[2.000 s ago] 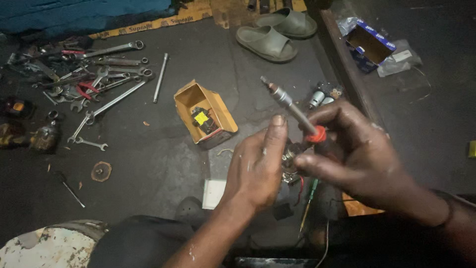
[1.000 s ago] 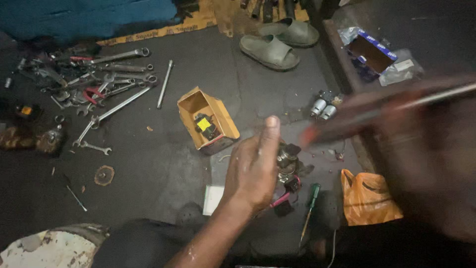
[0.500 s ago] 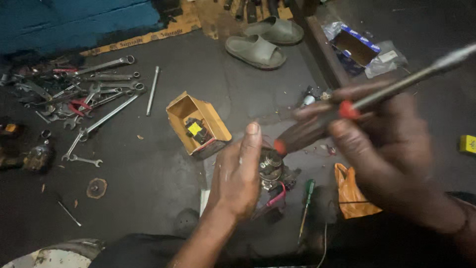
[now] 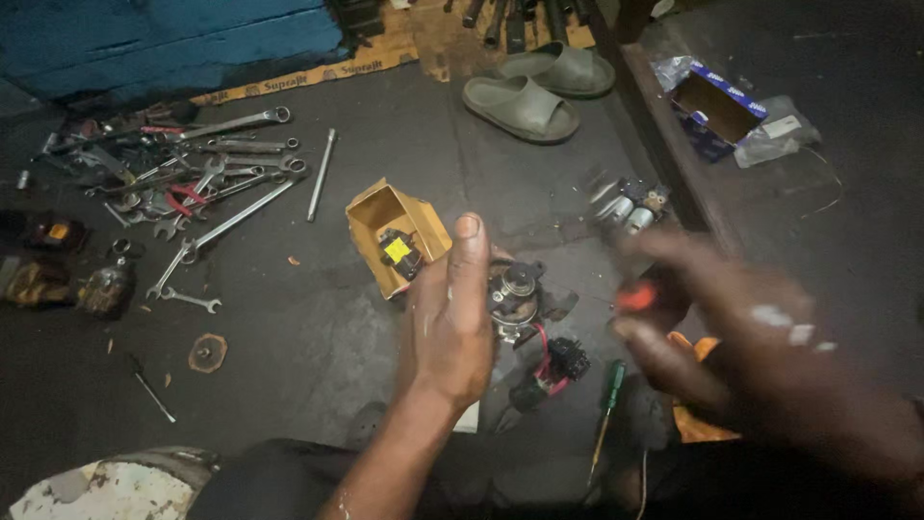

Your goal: The person is repairing a small electrical component, likely a starter motor, in a workshop setting. They disassemble the unit, clean internal parts with a screwdriver, and reassemble the casing and internal mechanisms.

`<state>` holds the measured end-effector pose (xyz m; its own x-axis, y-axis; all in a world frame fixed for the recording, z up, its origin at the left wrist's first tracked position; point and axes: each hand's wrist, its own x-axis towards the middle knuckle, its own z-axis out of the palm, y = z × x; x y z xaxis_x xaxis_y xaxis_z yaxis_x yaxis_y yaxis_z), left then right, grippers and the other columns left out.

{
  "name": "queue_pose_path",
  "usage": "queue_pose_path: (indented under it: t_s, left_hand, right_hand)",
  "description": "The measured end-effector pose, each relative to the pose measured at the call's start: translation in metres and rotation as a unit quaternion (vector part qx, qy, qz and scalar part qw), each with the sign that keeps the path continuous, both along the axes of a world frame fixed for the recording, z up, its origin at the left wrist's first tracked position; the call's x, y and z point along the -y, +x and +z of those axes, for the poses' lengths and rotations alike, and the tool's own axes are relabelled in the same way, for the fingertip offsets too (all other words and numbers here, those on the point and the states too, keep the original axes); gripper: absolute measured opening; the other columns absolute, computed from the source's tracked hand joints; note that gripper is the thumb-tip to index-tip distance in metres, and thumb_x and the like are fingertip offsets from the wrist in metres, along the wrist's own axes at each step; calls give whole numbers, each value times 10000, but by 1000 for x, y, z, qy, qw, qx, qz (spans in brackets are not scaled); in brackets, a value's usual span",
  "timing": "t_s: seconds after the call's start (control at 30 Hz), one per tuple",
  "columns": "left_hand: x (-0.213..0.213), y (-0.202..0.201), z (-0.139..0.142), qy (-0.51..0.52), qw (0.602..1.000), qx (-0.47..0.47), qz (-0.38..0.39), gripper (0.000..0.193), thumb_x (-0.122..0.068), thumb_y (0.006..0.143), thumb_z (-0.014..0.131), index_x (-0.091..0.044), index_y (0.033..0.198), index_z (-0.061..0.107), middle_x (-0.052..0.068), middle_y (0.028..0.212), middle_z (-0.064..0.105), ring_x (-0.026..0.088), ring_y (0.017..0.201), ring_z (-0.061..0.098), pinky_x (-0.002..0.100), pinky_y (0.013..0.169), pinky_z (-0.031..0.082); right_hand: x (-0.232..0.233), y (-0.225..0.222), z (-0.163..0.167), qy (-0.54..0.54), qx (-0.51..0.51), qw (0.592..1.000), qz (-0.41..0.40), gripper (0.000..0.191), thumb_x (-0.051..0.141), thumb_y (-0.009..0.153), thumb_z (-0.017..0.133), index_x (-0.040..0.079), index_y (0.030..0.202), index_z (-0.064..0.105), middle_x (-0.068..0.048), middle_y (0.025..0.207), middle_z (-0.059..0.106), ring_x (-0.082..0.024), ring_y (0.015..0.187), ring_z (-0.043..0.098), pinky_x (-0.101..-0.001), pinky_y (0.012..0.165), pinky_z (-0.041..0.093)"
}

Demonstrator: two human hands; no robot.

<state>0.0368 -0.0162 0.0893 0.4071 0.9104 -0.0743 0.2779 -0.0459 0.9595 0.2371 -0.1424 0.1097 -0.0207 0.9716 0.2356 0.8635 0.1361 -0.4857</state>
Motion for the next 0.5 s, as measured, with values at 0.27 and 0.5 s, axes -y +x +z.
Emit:
queue_pose_path:
  t_s: [0.27,0.5]
  left_hand:
    - [0,-2,6,-13,999,33,5,787,-669,953,239,-52,926,728,70,763,706,188,777,699,371,750,541]
    - [-5,-3,3,-28,999,11,29,809,-658,984,235,-37,866,740,80,719,692,190,740,678,360,714,528]
  right_hand:
    - [-2,-5,-13,34,1,997,69,543,177,951,664,90,1464,509,-85,969,752,-129,733,750,-275,583,643]
    - [4,-3,-14,28,-135,989,-47,621,172,995,617,113,1566,381,-50,933,731,-132,698,685,-272,539,600]
